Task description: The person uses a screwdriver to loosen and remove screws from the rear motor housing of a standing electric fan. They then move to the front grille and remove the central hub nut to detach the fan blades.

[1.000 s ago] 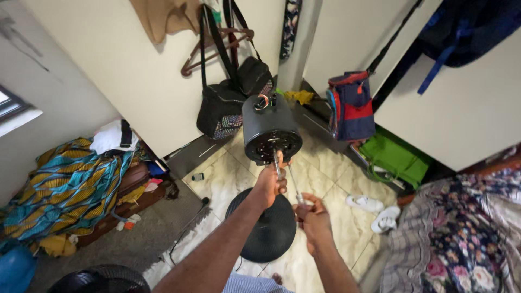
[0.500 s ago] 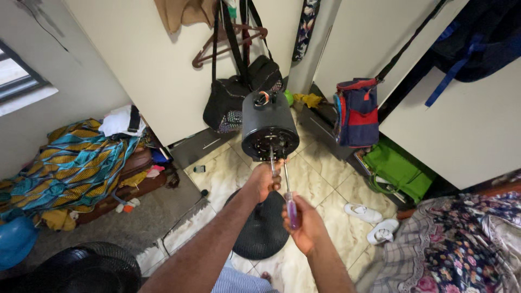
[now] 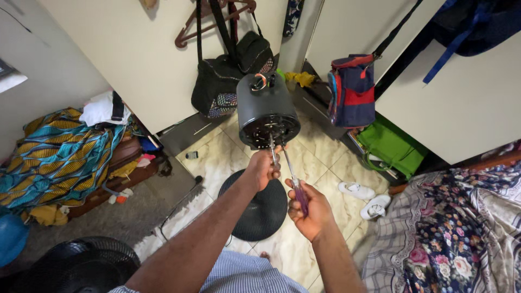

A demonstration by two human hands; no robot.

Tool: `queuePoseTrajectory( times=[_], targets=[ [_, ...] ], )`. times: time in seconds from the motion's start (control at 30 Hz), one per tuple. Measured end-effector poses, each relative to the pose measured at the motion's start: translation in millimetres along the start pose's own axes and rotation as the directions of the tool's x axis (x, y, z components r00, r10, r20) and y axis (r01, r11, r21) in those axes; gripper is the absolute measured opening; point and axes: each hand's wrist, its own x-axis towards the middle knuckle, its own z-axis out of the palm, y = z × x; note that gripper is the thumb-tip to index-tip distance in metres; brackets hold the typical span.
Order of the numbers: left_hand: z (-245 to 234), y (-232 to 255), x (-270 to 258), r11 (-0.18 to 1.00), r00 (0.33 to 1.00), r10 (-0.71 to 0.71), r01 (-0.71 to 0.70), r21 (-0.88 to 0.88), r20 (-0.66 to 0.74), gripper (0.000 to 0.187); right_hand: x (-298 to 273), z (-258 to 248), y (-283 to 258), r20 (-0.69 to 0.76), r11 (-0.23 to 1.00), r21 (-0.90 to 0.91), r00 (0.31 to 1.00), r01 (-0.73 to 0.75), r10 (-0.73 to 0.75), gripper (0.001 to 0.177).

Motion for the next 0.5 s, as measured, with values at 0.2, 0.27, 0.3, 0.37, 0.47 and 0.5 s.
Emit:
queuePoseTrajectory(
  times=[0.2,0.27,0.3,0.37,0.47,0.5],
  targets=[
    [8.2,3.2,-1.5,1.000,1.000,-0.004,0.003,-0.029,-0.024,0.025,0.4,11.0,8.0,-0.273,0.941,-0.313,0.936,0.131,-0.221,0.024],
    [10.4,2.4,-0.3,1.000,0.999,-0.002,0.001,-0.016,-0.034,0.026,1.2,10.9,5.8,-0.263,0.970,-0.204,0.947,0.135,-0.187,0.026],
    [10.6,1.8,-0.2,1.000,0.999,-0.004,0.003,-0.015,-0.032,0.027,0.8,10.0,6.5,-0.257,0.980,-0.147,0.952,0.133,-0.168,0.029],
    [10.8,-0.9,-1.1,1.000,0.999,-0.021,0.020,-0.018,-0.042,0.029,-1.1,6.8,6.8,-0.269,0.959,-0.241,0.939,0.151,-0.216,0.028],
    [13.8,1.0,2.9,0.999,0.998,-0.042,0.041,-0.028,-0.042,0.028,1.2,5.5,4.6,-0.276,0.931,-0.319,0.922,0.178,-0.271,0.027],
    [14.1,1.1,2.9,0.999,0.999,-0.039,0.038,-0.037,-0.031,0.027,1.6,5.5,4.8,-0.278,0.924,-0.335,0.918,0.182,-0.282,0.025]
  ],
)
